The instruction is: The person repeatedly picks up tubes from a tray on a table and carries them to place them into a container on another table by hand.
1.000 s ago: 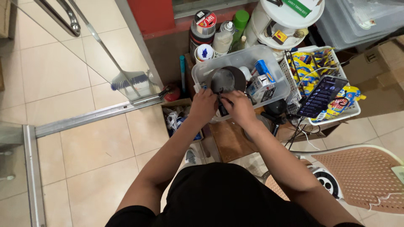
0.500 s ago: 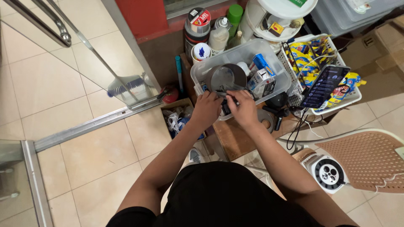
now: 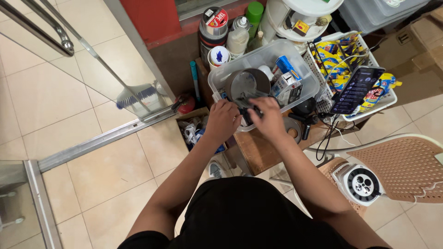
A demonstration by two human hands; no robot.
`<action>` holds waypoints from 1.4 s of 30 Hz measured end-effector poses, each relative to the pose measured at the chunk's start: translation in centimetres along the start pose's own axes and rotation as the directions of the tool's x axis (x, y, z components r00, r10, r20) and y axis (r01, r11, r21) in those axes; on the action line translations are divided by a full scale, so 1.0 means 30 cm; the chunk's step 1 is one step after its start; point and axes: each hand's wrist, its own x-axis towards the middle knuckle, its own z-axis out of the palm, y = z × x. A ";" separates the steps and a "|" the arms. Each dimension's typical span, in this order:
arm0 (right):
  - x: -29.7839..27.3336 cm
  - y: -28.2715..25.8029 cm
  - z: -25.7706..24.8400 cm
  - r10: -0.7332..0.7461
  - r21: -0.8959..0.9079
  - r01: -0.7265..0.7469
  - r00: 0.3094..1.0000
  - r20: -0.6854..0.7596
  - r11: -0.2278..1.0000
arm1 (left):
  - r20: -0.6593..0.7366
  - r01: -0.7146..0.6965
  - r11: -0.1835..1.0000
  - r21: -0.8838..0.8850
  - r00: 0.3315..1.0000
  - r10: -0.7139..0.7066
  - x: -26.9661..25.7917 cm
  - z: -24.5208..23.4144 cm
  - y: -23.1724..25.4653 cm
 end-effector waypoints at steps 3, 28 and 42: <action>-0.017 0.031 -0.034 0.047 -0.058 -0.054 0.992 -0.116 0.997 | 0.061 0.058 0.997 -0.057 0.997 -0.055 0.027 0.000 0.004; -0.674 -0.169 -0.087 0.289 0.142 -0.317 0.939 0.188 0.938 | 0.061 0.191 0.976 -0.103 0.981 -0.186 -0.441 -0.190 0.379; -1.090 -0.474 -0.047 -0.024 0.376 -0.233 0.823 0.568 0.897 | 0.019 0.657 0.754 -0.030 0.754 -0.656 -1.206 -0.334 0.857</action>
